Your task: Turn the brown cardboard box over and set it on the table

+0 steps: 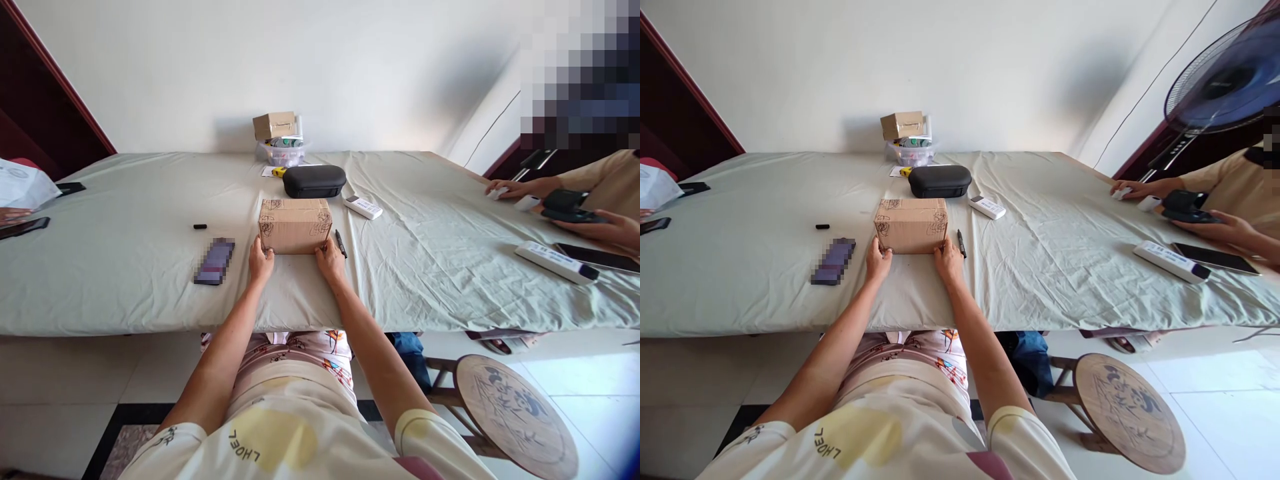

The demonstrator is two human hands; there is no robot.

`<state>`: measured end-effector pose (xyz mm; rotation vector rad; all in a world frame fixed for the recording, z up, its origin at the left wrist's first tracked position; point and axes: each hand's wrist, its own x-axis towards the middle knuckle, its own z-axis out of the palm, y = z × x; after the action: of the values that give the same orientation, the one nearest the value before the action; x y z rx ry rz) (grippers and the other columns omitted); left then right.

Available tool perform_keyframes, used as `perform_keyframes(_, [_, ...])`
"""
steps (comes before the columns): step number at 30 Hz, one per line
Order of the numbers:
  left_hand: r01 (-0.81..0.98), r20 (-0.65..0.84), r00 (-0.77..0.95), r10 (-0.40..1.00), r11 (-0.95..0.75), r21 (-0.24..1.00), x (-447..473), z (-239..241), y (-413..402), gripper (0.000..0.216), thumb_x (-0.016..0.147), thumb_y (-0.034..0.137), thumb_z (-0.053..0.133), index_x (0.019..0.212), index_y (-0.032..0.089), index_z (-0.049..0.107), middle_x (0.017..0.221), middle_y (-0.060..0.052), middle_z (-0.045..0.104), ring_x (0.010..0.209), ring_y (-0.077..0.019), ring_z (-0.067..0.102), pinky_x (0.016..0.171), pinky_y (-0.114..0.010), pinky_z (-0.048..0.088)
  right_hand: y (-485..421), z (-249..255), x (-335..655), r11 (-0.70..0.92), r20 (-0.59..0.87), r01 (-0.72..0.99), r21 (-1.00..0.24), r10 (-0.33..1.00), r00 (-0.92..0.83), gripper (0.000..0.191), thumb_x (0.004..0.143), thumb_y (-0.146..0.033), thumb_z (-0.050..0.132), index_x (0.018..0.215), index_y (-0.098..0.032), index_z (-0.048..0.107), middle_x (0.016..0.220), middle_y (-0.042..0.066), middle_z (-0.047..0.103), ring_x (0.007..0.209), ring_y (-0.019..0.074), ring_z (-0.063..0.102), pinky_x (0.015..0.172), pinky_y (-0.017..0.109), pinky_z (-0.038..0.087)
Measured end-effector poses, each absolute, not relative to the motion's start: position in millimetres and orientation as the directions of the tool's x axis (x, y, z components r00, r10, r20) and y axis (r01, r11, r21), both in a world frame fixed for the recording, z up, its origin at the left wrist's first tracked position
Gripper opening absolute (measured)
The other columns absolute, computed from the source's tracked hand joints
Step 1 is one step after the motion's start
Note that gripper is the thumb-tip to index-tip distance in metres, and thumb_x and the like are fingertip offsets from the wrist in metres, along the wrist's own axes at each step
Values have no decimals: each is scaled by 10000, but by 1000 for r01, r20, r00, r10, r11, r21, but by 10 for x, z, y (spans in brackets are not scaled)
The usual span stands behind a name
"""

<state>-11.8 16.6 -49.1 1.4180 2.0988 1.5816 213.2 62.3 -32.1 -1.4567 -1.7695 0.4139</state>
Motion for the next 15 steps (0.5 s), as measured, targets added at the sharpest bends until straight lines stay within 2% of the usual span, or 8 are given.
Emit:
perform_keyframes(3, [569, 413, -539, 734, -44, 821, -111, -476, 150, 625, 867, 190, 642, 1475, 145, 503, 1316, -203, 663, 1285, -355, 653, 1125, -494, 521, 600, -284, 2133, 292, 372, 633, -717, 928, -6, 552, 905, -316, 555, 1440, -178, 541, 1109, 168, 766, 1008, 306, 711, 934, 451, 533])
perform_keyframes(7, [516, 477, -524, 705, -183, 837, -94, -460, 120, 622, 936, 342, 633, 1511, 171, 470, 1412, -207, 631, 1319, -319, 639, 1091, -440, 551, 610, -266, 2164, 356, 473, 523, -775, 875, 105, 635, 935, -418, 516, 1508, -150, 474, 1047, 121, 766, 991, 263, 720, 944, 432, 555])
perform_keyframes(11, [460, 509, -516, 690, -278, 843, -91, -443, 72, 608, 988, 540, 556, 1483, 192, 506, 1382, -182, 661, 1211, -269, 692, 935, -361, 604, 610, -247, 2210, 442, 566, 432, -786, 796, 216, 645, 952, -546, 503, 1457, -145, 514, 975, 96, 734, 922, 235, 704, 934, 429, 569])
perform_keyframes(15, [459, 543, -533, 649, -317, 830, -122, -433, 47, 591, 969, 636, 533, 1335, 180, 620, 1253, -177, 710, 1098, -270, 712, 862, -360, 600, 593, -238, 2212, 521, 616, 357, -775, 748, 246, 517, 979, -576, 500, 1303, -190, 616, 943, 77, 715, 908, 221, 685, 926, 417, 568])
